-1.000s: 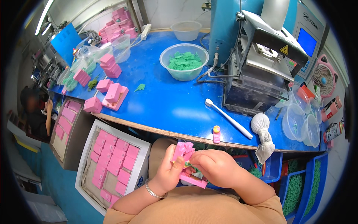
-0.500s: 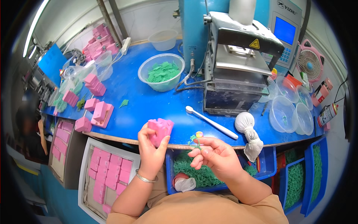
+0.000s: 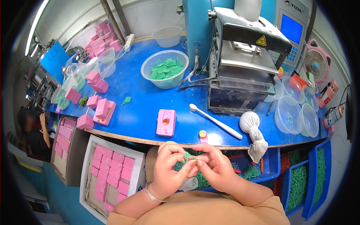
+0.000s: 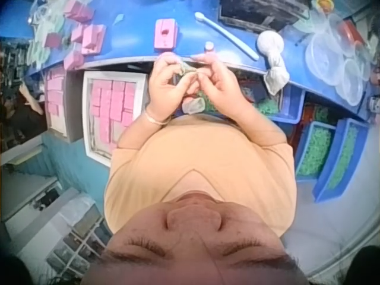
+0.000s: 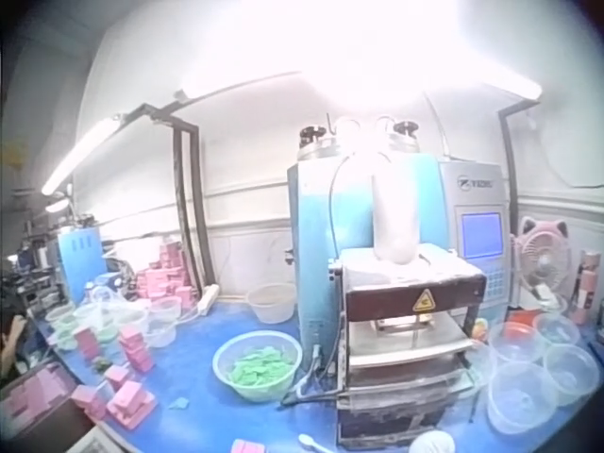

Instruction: The person is preparing and assembling small green silicone or wax parts into a pink mold, cleaning it with a brush, and then placing the mold into a production machine.

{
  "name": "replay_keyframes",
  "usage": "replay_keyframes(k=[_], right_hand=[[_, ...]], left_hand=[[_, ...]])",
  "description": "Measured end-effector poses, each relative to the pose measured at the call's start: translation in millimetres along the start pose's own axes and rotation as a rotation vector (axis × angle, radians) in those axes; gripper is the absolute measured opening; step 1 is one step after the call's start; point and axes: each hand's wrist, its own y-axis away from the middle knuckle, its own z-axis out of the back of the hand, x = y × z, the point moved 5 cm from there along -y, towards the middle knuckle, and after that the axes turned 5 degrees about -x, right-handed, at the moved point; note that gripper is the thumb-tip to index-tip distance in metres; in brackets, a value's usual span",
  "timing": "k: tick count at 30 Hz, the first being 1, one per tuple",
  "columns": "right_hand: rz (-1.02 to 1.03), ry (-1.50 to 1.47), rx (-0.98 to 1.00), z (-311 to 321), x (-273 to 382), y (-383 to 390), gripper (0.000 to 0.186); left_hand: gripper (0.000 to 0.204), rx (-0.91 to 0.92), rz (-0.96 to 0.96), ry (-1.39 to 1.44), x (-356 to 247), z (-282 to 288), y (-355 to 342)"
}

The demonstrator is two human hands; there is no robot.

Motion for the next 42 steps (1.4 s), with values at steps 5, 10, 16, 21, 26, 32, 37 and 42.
replay_keyframes(k=[5,10,16,21,26,32,37,42], right_hand=[[-0.019,0.110,-0.043,9.0,-3.6,-0.6,0.031],[0.126,0.966,0.014,26.5,14.3,4.3,0.016],[0.400,0.744,-0.075,14.1,40.7,11.2,0.021],[0.482,0.547,-0.002,9.4,33.5,12.2,0.018],[0.504,0.393,-0.001,8.8,30.1,13.3,0.015],[0.521,0.411,0.005,6.3,29.4,15.7,0.013],[0.520,0.420,0.021,2.8,27.1,15.6,0.012],[0.509,0.395,0.009,3.4,24.6,16.3,0.011]], left_hand=[[0.024,0.036,-0.638,-0.475,-46.2,-6.4,16.8],[0.030,0.065,-0.366,-0.347,-37.1,5.2,3.6],[0.027,0.120,-0.300,-0.331,-37.4,5.9,2.9],[0.027,0.123,-0.287,-0.323,-40.8,7.4,3.4],[0.036,0.092,-0.236,-0.220,-44.1,11.2,0.6],[0.041,0.181,-0.197,-0.032,-43.3,8.5,3.2],[0.036,0.168,-0.211,-0.030,-42.0,9.6,5.3],[0.035,0.135,-0.184,-0.027,-42.8,9.8,4.9]])
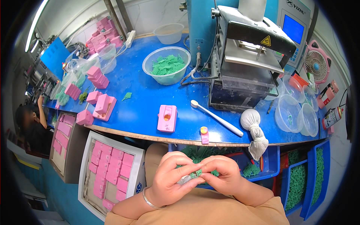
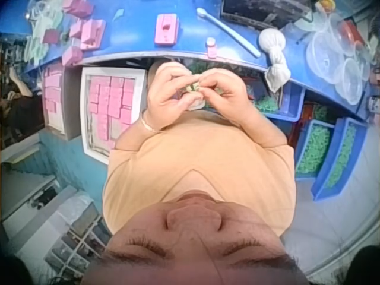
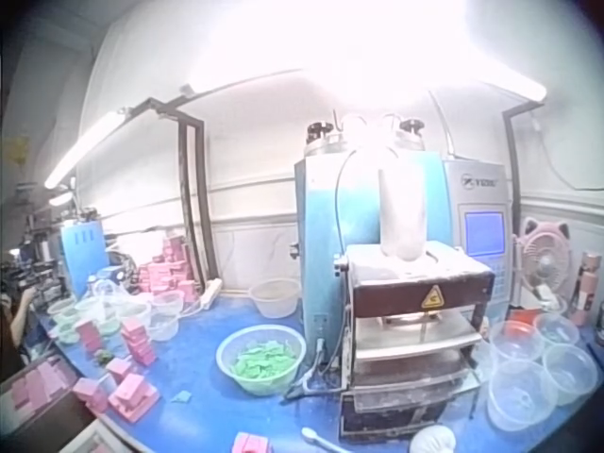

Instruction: The person is preparing and assembling small green silicone or wax parts into a pink mold, cleaning it with a brush, and then placing the mold into a production machine.

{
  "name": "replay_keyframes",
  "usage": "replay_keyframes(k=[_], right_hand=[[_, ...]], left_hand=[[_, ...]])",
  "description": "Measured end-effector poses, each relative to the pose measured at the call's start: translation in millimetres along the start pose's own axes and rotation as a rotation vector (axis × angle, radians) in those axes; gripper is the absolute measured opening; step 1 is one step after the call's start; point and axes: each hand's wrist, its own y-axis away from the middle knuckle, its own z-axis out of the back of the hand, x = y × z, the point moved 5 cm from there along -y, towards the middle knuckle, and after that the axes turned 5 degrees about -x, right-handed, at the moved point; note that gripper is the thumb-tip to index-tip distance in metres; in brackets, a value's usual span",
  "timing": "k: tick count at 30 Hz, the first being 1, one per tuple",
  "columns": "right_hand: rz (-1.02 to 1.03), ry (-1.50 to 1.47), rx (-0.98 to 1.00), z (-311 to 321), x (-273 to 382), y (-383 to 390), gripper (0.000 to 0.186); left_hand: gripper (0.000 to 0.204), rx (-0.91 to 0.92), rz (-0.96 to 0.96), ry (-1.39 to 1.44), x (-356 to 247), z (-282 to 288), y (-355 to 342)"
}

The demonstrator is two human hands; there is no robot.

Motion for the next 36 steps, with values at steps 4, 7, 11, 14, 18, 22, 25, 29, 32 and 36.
replay_keyframes(k=[4,7,11,14,18,22,25,29,32,36], right_hand=[[-0.124,-0.160,-0.018,-0.8,-8.5,5.1,0.010],[-0.102,-0.172,0.013,-1.3,-7.1,3.6,0.005],[-0.125,-0.184,0.018,-1.8,-8.7,3.7,0.005],[-0.132,-0.180,0.030,-2.6,-9.9,4.0,0.005],[-0.199,-0.208,-0.022,-4.0,-13.8,7.1,0.008],[-0.182,-0.205,0.005,-3.7,-13.0,7.5,0.006],[-0.646,-0.716,-0.080,-5.4,-28.6,15.9,0.005],[-0.671,-0.910,-0.129,-1.2,-34.9,16.7,0.009],[-0.671,-0.873,-0.155,3.4,-33.3,18.6,0.008],[-0.321,-0.580,-0.438,45.0,-13.2,10.5,0.004]], left_hand=[[0.028,-0.038,0.013,-0.016,3.3,3.3,2.3],[0.024,-0.045,-0.018,-0.008,5.8,4.4,5.1],[0.023,-0.044,-0.033,-0.041,1.6,4.1,3.0],[0.024,-0.048,-0.045,-0.038,0.8,3.8,3.3],[0.026,-0.049,-0.047,-0.039,1.2,3.5,4.9],[0.019,-0.096,-0.052,-0.046,0.8,4.1,3.5],[0.020,-0.247,0.149,0.197,16.7,7.7,19.1],[0.031,-0.244,0.223,0.305,22.1,3.3,24.3],[0.028,-0.175,0.272,0.295,23.5,-4.1,21.6],[0.031,-0.076,-0.067,-0.494,17.0,-2.4,-5.4]])
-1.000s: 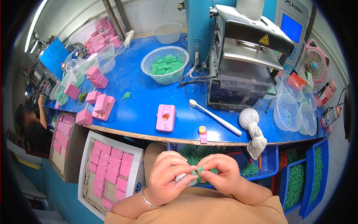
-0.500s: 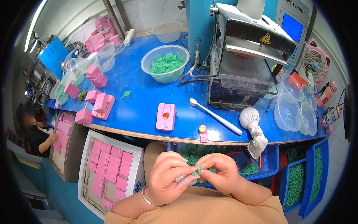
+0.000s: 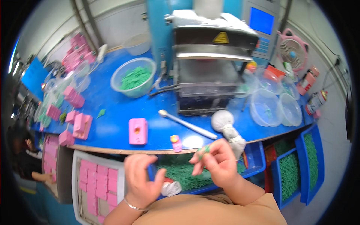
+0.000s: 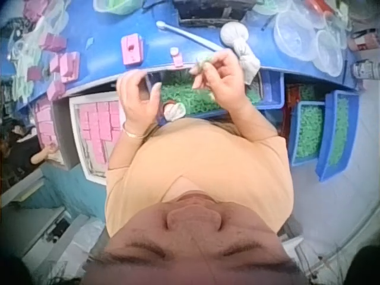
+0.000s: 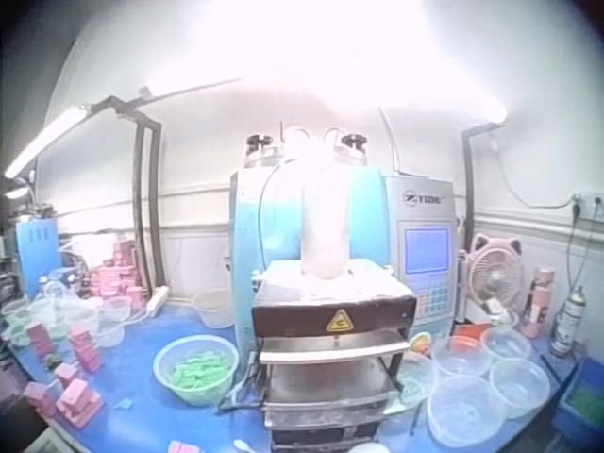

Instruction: The person is preparing and assembling small green silicone or wax parts into a pink mold, cleaning it with a brush, and then placing the mold into a production machine.

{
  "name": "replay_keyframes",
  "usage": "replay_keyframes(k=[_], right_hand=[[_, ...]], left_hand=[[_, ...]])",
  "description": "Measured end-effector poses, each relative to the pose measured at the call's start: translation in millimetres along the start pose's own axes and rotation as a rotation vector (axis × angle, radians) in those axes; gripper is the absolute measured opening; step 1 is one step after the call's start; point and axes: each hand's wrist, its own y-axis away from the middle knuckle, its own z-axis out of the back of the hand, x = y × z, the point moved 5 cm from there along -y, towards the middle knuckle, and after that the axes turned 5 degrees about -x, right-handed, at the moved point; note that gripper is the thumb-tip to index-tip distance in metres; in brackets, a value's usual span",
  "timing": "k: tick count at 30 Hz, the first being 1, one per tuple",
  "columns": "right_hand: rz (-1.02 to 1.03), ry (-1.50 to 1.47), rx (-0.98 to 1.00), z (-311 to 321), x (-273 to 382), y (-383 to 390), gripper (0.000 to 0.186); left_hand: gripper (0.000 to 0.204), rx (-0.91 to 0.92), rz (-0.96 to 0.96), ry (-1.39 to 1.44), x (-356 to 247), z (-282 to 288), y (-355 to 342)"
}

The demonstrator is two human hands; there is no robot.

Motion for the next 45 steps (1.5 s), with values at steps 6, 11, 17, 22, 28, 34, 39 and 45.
replay_keyframes(k=[6,11,17,22,28,34,39,45], right_hand=[[0.916,1.066,-0.792,113.3,112.3,4.0,0.007],[0.985,1.748,-0.796,105.5,126.7,1.7,0.018],[0.927,1.257,0.198,4.3,58.4,12.7,0.041],[0.942,1.060,0.387,-29.2,13.2,14.0,0.042],[1.004,1.061,0.352,-33.0,0.2,27.3,0.036],[0.974,1.160,0.355,-2.4,5.0,37.7,0.036],[0.788,1.814,-0.330,33.8,52.0,-8.4,0.042],[0.724,1.272,-0.168,55.3,49.4,2.3,0.040]], left_hand=[[0.090,-0.034,0.176,-0.439,49.9,-23.5,-19.0],[0.071,-0.034,0.361,-0.390,87.6,-33.5,-25.3],[0.049,0.210,0.624,0.833,53.5,-49.9,10.5],[0.051,0.202,0.988,1.618,-12.9,-50.5,4.8],[0.046,0.450,0.916,1.395,6.2,-63.8,38.1],[0.023,-0.250,1.187,1.869,48.7,-59.2,30.0],[0.032,0.023,1.104,1.882,37.2,-47.3,38.3],[0.036,0.148,1.076,1.926,25.9,-56.6,42.6]])
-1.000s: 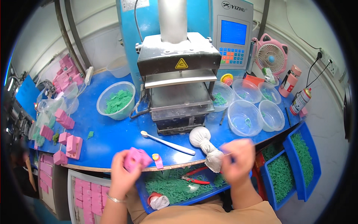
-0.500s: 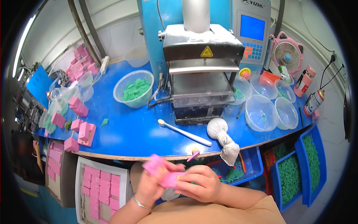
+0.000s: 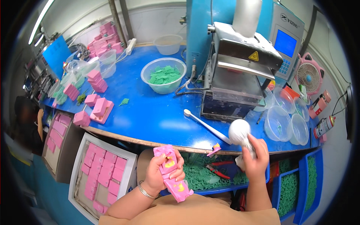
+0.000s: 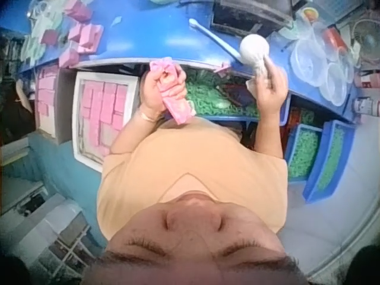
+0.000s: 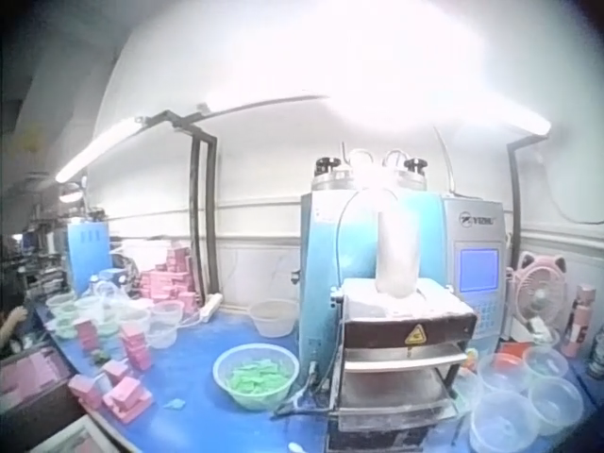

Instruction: The person is preparing and assembling small green silicone or wax parts into a pink mold, cleaning it with a brush, and then placing the mold into a production machine.

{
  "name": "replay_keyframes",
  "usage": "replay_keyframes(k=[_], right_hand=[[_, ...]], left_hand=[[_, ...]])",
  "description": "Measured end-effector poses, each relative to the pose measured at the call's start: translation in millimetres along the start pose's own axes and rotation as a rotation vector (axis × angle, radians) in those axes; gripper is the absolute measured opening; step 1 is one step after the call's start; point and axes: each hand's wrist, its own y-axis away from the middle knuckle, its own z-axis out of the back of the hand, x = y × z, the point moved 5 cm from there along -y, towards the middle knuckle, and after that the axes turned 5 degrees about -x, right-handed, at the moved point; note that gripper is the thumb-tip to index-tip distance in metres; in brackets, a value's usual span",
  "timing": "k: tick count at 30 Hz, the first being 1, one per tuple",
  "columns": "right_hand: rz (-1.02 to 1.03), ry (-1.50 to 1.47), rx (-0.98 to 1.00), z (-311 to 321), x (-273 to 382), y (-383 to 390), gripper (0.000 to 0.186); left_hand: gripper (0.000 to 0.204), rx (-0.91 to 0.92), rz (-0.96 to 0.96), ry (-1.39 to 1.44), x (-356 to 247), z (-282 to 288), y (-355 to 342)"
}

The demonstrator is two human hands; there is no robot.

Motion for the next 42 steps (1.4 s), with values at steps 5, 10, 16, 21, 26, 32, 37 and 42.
replay_keyframes(k=[5,10,16,21,26,32,37,42], right_hand=[[0.493,-0.182,0.230,-28.9,98.3,8.4,0.037],[0.371,-0.241,0.088,-27.3,82.7,6.2,0.042],[0.474,-0.120,0.278,-51.4,84.4,17.1,0.038],[0.062,0.133,-0.111,-12.9,6.0,-3.7,0.035],[0.249,0.609,0.075,-25.6,24.5,-19.9,0.040],[0.401,0.214,0.497,-62.2,38.5,-4.4,0.033],[0.191,-0.180,0.394,-57.9,39.1,-8.3,0.017],[-0.081,-0.529,0.504,-59.1,59.2,-5.3,0.023]], left_hand=[[0.040,-0.399,-0.014,-0.196,10.7,-0.8,3.6],[0.048,0.269,0.180,0.110,8.7,3.3,-2.1],[0.043,0.028,0.191,-0.050,13.2,5.2,3.6],[0.038,0.019,0.205,-0.104,8.7,6.6,12.9],[0.028,0.043,0.141,-0.486,4.6,10.8,10.6],[0.030,-0.063,0.007,-0.685,1.2,-2.3,15.2],[0.045,-0.119,-0.627,-1.481,-24.4,-16.2,20.1],[0.051,-0.084,-0.753,-1.770,-22.1,-18.6,23.6]])
